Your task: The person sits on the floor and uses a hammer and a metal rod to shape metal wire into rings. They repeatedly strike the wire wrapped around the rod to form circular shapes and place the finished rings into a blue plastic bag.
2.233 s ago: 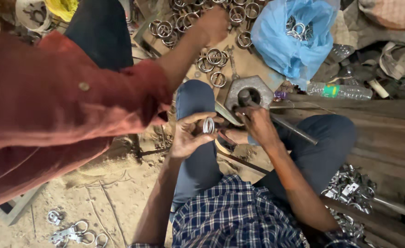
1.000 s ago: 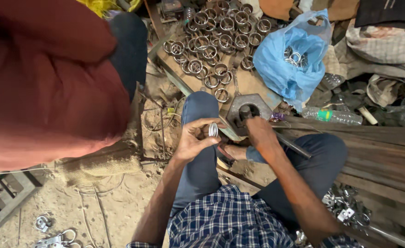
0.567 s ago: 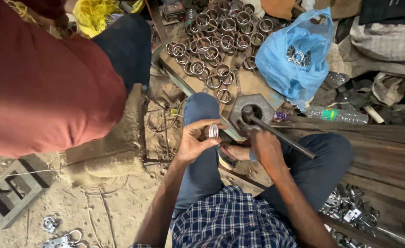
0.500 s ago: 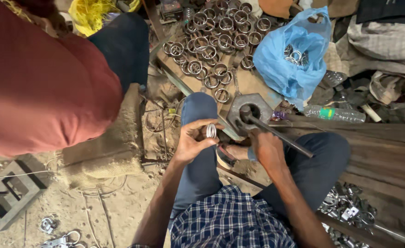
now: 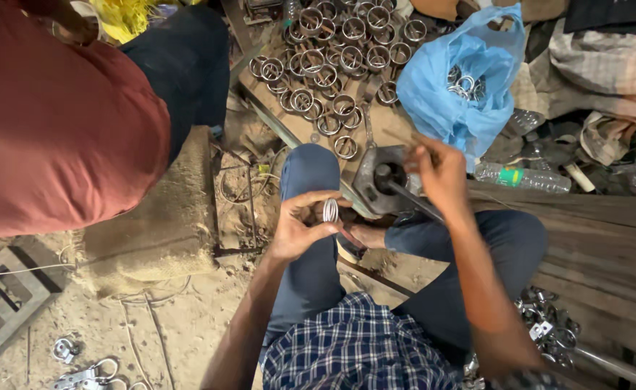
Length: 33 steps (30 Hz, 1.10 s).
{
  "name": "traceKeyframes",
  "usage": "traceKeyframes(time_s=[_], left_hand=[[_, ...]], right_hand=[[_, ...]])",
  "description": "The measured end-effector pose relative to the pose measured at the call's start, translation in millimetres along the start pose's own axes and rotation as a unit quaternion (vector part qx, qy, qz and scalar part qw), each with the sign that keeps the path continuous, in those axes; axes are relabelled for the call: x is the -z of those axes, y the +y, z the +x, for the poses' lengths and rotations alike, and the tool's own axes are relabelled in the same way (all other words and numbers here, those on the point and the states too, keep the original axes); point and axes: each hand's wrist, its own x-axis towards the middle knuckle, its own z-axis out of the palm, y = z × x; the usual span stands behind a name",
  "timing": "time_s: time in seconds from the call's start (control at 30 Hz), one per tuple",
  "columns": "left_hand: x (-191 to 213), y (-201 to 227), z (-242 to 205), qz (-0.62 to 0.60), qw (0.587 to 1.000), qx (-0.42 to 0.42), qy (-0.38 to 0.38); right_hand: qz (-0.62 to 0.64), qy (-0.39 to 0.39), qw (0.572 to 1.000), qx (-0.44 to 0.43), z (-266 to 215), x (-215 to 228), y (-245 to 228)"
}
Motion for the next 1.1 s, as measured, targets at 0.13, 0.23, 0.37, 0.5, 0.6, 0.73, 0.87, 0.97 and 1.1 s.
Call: traceKeyframes(time_s=[0.13, 0.23, 0.37, 0.5, 0.6, 0.73, 0.87, 0.97, 1.1], left_hand=[[0, 1, 2, -0.021, 1.000, 0.006, -0.004], [-1, 4, 0, -0.008, 1.000, 0.015, 0.004], [-3, 1, 4, -0.020, 0.999, 0.034, 0.010], [-1, -1, 2, -0.034, 0.999, 0.038, 0.001], [1, -1, 2, -0.018, 0.999, 0.045, 0.004], [-1, -2, 2, -0.027, 0.999, 0.033, 0.006], [-6, 0, 4, -0.033, 0.999, 0.028, -0.002], [-9, 1, 7, -0.058, 0.998, 0.032, -0.012], [-10, -1, 7, -0.008, 1.000, 0.022, -0.013]], right_hand=[[0.097, 0.053, 0.988, -0.107, 78, -13, 67], [0.163, 0.095, 0.974, -0.128, 123, -30, 120], [0.187, 0.088, 0.949, -0.238, 165, -43, 175], [0.309, 0.096, 0.894, -0.308, 185, -51, 203], [0.333, 0.065, 0.885, -0.318, 188, -48, 204], [0.290, 0.013, 0.920, -0.262, 166, -29, 175], [0.160, 0.000, 0.959, -0.235, 131, -5, 141], [0.082, -0.017, 0.972, -0.218, 110, 20, 137], [0.001, -0.025, 0.974, -0.226, 102, 38, 163]])
